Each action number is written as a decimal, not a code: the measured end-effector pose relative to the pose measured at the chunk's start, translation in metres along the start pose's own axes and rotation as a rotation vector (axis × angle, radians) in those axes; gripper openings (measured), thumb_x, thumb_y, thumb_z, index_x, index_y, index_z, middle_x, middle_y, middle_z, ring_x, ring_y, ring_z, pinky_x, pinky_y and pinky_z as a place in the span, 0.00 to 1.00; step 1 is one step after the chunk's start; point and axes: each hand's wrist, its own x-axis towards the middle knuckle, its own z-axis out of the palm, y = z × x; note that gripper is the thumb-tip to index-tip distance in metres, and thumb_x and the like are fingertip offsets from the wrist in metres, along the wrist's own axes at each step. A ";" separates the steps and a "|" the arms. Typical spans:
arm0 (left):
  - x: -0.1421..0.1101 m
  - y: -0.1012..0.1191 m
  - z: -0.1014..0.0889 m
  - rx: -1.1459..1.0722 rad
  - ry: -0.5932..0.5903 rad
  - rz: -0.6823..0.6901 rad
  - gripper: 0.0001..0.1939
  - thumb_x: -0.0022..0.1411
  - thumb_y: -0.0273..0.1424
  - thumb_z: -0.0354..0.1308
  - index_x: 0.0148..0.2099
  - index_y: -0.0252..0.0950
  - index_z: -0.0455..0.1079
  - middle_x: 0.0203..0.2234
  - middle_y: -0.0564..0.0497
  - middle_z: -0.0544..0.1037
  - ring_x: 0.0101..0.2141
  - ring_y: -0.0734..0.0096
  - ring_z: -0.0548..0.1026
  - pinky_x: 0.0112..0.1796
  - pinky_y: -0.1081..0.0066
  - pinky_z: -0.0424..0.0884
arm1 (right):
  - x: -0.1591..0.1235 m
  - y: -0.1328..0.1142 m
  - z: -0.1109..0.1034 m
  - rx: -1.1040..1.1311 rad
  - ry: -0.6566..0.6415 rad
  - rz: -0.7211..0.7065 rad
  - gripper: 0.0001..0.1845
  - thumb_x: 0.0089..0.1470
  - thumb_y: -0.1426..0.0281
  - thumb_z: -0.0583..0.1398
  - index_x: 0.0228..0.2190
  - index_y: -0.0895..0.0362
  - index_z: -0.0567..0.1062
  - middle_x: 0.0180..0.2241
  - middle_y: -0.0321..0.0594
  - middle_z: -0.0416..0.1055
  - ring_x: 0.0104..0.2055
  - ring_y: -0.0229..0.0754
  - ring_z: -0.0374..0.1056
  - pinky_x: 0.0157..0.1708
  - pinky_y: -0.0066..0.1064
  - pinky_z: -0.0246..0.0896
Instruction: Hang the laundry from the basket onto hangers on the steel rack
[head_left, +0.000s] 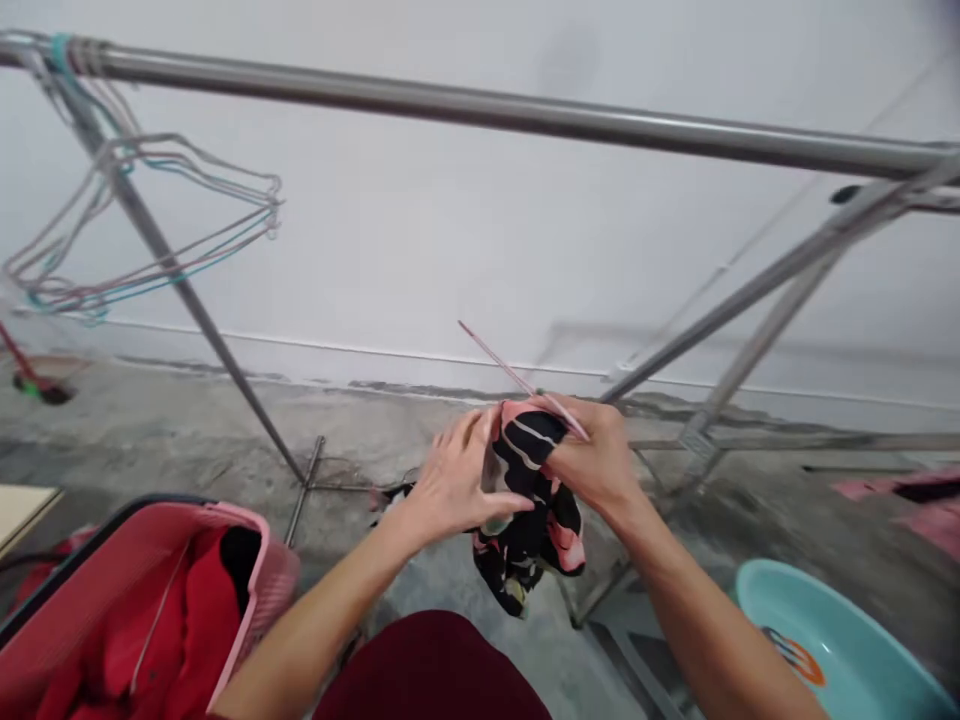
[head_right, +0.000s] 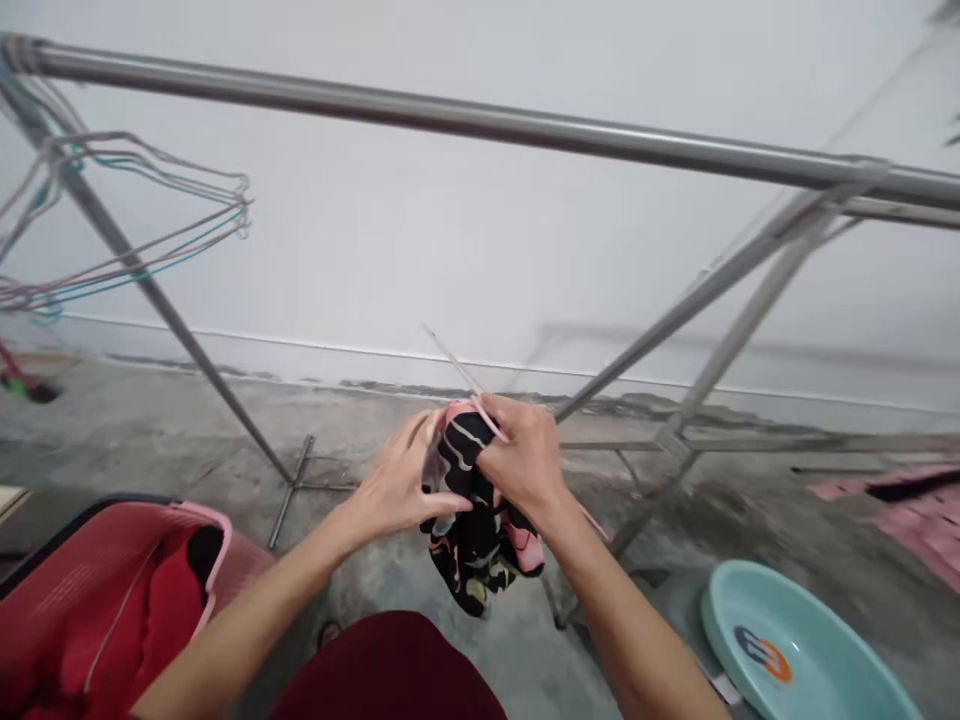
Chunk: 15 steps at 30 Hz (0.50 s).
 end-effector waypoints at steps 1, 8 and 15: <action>0.010 0.006 0.013 -0.029 -0.009 -0.022 0.47 0.56 0.42 0.64 0.70 0.37 0.45 0.61 0.38 0.62 0.60 0.50 0.62 0.59 0.51 0.62 | 0.002 0.003 -0.003 -0.011 0.010 0.010 0.16 0.53 0.62 0.56 0.21 0.58 0.71 0.17 0.33 0.61 0.21 0.34 0.56 0.22 0.27 0.45; 0.061 0.010 0.034 0.038 0.167 0.024 0.21 0.61 0.22 0.43 0.52 0.33 0.69 0.44 0.42 0.76 0.46 0.61 0.73 0.48 0.64 0.69 | -0.002 0.060 -0.039 -0.153 0.109 0.200 0.11 0.43 0.66 0.53 0.24 0.54 0.76 0.19 0.34 0.67 0.24 0.39 0.63 0.25 0.29 0.45; 0.106 0.064 0.004 -0.854 0.296 -0.140 0.05 0.60 0.31 0.54 0.34 0.35 0.70 0.21 0.55 0.70 0.21 0.77 0.68 0.23 0.78 0.64 | -0.039 0.129 -0.041 -0.023 0.088 0.297 0.13 0.44 0.62 0.54 0.25 0.55 0.77 0.22 0.37 0.69 0.27 0.43 0.64 0.28 0.31 0.48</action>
